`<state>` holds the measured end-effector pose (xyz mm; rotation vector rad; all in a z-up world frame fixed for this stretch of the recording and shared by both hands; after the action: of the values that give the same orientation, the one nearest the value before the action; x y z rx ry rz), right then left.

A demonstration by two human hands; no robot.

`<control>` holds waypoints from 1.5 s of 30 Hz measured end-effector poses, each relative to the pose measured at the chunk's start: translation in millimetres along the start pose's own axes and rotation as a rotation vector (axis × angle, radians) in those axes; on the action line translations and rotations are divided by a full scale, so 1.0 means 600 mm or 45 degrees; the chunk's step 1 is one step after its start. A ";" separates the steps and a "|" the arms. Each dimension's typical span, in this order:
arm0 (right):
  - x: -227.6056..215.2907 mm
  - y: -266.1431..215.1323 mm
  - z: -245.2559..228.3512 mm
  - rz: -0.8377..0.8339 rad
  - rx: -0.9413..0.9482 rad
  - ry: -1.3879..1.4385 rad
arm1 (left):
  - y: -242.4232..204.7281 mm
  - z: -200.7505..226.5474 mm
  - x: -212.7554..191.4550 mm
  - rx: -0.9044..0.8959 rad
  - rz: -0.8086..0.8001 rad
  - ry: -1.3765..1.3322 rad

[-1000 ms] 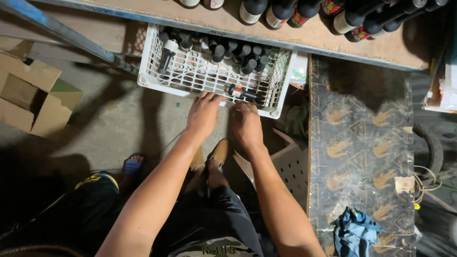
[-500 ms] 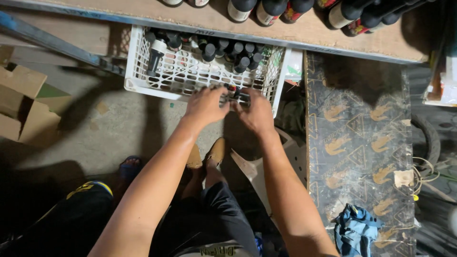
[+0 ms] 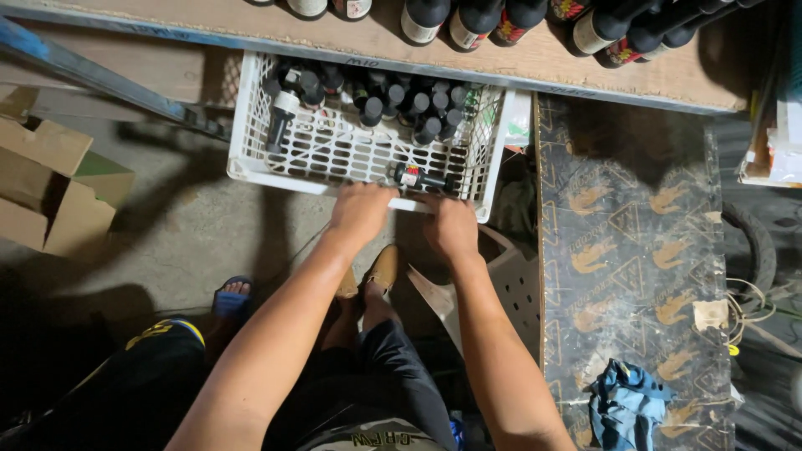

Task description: The person takes small black bottles from a white plastic crate and places them onto a shelf above. They repeatedly reach into the crate, pick up bottles, and arrange them in rows on the shelf.

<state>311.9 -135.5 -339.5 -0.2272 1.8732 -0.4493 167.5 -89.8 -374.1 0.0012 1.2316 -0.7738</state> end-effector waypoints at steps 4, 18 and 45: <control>-0.011 -0.017 -0.014 -0.122 0.059 0.071 | 0.001 -0.006 0.042 0.020 -0.017 0.009; -0.103 -0.046 -0.067 0.453 0.106 0.643 | -0.013 -0.011 0.031 0.061 -0.119 0.021; -0.101 0.103 -0.068 0.201 0.421 0.108 | -0.053 0.026 -0.122 -0.068 -0.233 -0.399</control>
<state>298.3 -48.7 -300.9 0.1619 1.8501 -0.6581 155.4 -81.3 -294.3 -0.2706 0.9610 -0.8633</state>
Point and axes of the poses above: each hand's wrist, its own y-axis towards the middle knuckle, its own x-axis out of the palm, z = x × y, the point moved 9 cm from there along y, towards the middle knuckle, and after that the axes turned 1 degree about y, right-handed, at the moved point
